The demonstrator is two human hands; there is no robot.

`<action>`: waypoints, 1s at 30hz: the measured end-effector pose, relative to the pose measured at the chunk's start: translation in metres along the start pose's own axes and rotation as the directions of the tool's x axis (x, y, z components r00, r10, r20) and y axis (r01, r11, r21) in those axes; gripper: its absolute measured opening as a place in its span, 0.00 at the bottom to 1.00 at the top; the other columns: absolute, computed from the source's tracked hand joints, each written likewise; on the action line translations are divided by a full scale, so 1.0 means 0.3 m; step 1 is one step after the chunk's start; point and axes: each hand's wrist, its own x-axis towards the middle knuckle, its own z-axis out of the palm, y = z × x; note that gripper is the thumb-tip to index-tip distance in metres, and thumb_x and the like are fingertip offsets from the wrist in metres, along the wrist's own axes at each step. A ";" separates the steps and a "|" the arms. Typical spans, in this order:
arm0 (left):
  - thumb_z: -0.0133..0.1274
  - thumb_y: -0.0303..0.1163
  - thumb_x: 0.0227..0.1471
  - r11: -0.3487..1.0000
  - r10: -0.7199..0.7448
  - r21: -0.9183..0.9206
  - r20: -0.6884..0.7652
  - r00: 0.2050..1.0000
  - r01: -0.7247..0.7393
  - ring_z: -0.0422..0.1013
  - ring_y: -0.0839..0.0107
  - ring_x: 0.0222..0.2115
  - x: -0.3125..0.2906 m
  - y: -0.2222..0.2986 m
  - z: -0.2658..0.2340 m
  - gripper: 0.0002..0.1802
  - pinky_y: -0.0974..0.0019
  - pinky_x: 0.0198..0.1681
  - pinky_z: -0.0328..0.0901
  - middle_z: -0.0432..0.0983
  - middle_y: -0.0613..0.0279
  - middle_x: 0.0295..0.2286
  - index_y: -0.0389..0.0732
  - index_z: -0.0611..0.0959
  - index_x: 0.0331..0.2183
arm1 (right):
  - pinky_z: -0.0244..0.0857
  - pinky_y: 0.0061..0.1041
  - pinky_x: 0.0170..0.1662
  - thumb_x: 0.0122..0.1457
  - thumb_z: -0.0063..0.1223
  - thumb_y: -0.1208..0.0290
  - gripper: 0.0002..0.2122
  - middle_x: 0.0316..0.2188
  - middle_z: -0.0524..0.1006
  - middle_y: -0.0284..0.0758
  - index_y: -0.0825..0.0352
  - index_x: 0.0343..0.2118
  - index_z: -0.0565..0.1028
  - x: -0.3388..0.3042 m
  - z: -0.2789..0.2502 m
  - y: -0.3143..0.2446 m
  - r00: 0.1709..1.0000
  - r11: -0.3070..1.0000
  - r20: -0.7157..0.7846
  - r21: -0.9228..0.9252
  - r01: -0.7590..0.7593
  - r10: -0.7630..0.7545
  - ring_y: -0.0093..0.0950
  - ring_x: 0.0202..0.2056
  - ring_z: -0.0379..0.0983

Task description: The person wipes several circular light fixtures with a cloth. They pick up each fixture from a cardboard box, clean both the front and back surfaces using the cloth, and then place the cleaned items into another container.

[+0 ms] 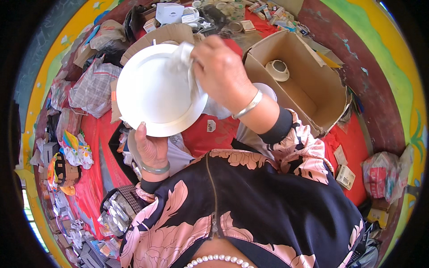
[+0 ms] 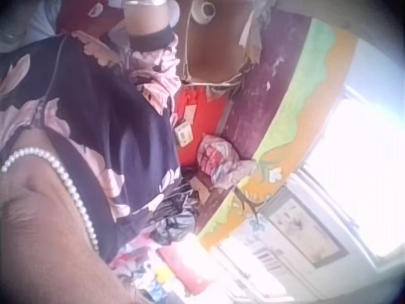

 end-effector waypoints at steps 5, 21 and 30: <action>0.52 0.26 0.45 0.999 -0.036 0.029 0.066 0.997 0.034 0.65 0.67 0.47 -0.007 -0.025 -0.017 0.29 0.61 0.52 0.60 0.67 0.60 0.46 0.37 0.66 0.51 | 0.67 0.34 0.35 0.47 0.51 0.80 0.09 0.29 0.72 0.41 0.67 0.33 0.76 0.021 0.091 0.067 0.981 0.997 -0.185 0.066 -0.045 0.056 0.41 0.31 0.72; 0.55 0.25 0.44 0.994 -0.103 0.058 0.103 0.989 0.098 0.62 0.66 0.50 -0.018 -0.033 -0.016 0.32 0.60 0.56 0.56 0.65 0.59 0.48 0.38 0.65 0.53 | 0.67 0.29 0.38 0.43 0.51 0.79 0.17 0.32 0.72 0.40 0.70 0.40 0.75 0.053 0.133 -0.117 0.954 0.953 -0.101 0.087 0.290 -0.281 0.36 0.35 0.71; 0.51 0.34 0.47 0.996 0.074 0.057 0.001 0.997 -0.074 0.64 0.64 0.49 0.013 -0.003 -0.048 0.31 0.57 0.53 0.59 0.66 0.59 0.49 0.36 0.64 0.53 | 0.66 0.29 0.37 0.44 0.49 0.85 0.17 0.32 0.71 0.41 0.68 0.40 0.76 -0.066 0.091 0.081 0.993 0.998 0.101 0.007 0.061 -0.062 0.38 0.35 0.70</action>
